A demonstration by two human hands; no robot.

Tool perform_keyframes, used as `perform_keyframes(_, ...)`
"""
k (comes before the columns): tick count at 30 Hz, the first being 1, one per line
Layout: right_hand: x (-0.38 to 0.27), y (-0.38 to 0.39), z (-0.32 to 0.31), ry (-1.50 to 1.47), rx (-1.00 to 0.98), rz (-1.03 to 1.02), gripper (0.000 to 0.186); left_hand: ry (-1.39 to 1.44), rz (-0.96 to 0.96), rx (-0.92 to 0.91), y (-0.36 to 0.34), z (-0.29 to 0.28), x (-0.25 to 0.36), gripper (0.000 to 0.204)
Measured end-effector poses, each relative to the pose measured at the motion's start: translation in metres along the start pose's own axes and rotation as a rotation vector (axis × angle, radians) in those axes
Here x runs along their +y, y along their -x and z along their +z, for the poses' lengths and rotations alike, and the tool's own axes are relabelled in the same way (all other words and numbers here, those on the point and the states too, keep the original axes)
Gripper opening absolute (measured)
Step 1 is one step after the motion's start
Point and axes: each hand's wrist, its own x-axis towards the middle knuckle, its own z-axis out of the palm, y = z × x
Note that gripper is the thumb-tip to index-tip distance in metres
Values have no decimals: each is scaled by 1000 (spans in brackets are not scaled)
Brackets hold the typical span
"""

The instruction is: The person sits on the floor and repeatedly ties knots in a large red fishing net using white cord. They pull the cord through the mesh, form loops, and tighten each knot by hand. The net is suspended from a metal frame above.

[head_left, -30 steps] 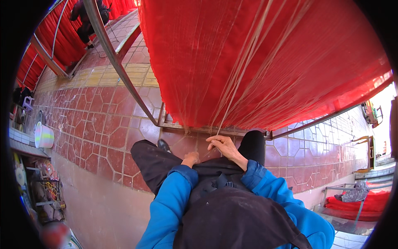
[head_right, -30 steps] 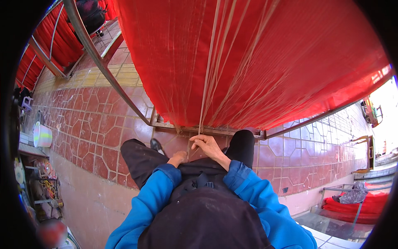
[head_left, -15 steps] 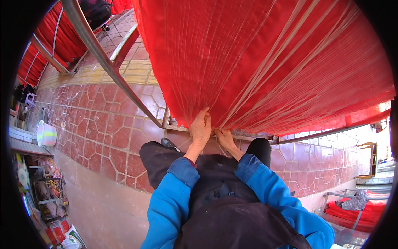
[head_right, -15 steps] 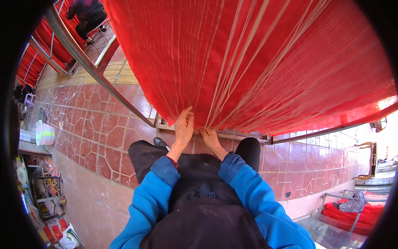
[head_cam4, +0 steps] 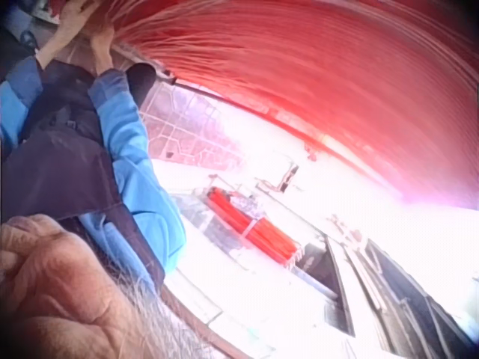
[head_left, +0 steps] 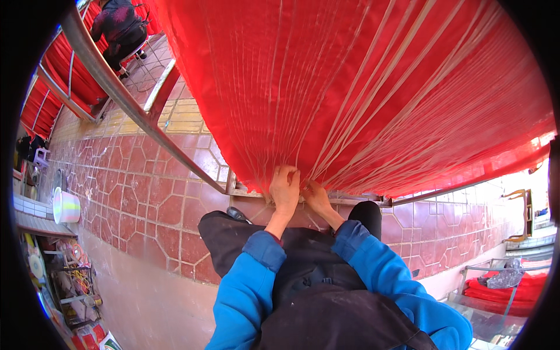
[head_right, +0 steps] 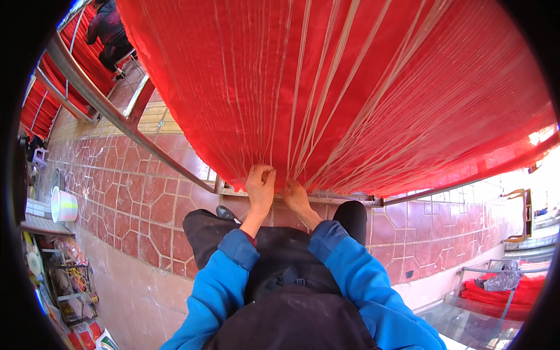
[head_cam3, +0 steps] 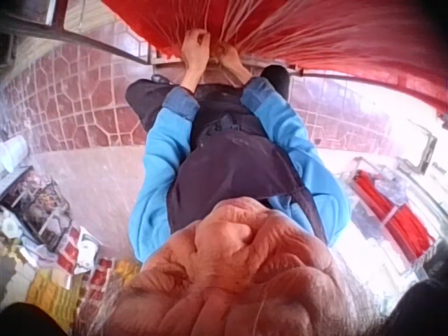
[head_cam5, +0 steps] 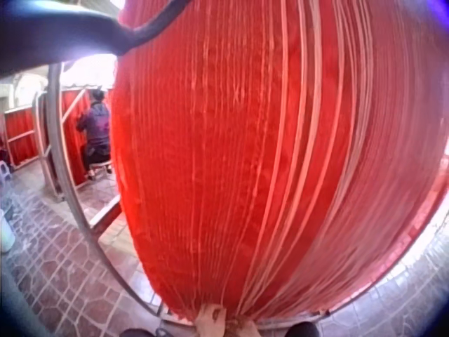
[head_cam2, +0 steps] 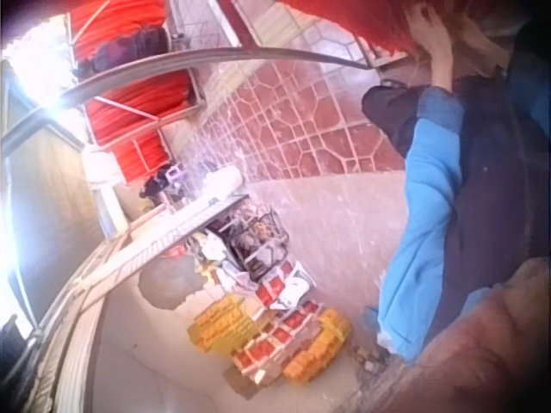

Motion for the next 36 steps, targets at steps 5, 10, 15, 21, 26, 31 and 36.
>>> perform_keyframes(5, -39, 17, -31, -14, -174, 171, 34, 17, -162, -88, 31, -20, -1, 8)
perform_keyframes(10, -84, 27, -40, -574, -127, 152, 32, 164, -57, -30, 46, -21, 2, 6)
perform_keyframes(15, -123, 25, -46, -537, -95, 110, 26, 120, -119, -132, 58, -34, 10, 6)
perform_keyframes(21, -142, 38, -51, -497, -67, 93, 15, 349, -203, -70, 57, -45, 15, 14)
perform_keyframes(26, -156, 86, -70, -606, -163, 59, 13, 553, -182, -197, 32, -73, 46, 20)
perform_keyframes(31, -160, 116, -68, -541, -256, -20, 11, 829, -275, -385, 21, -99, 117, 30)
perform_keyframes(36, -154, 112, -72, -469, -275, 71, 13, 835, -284, -421, 30, -115, 158, 20)
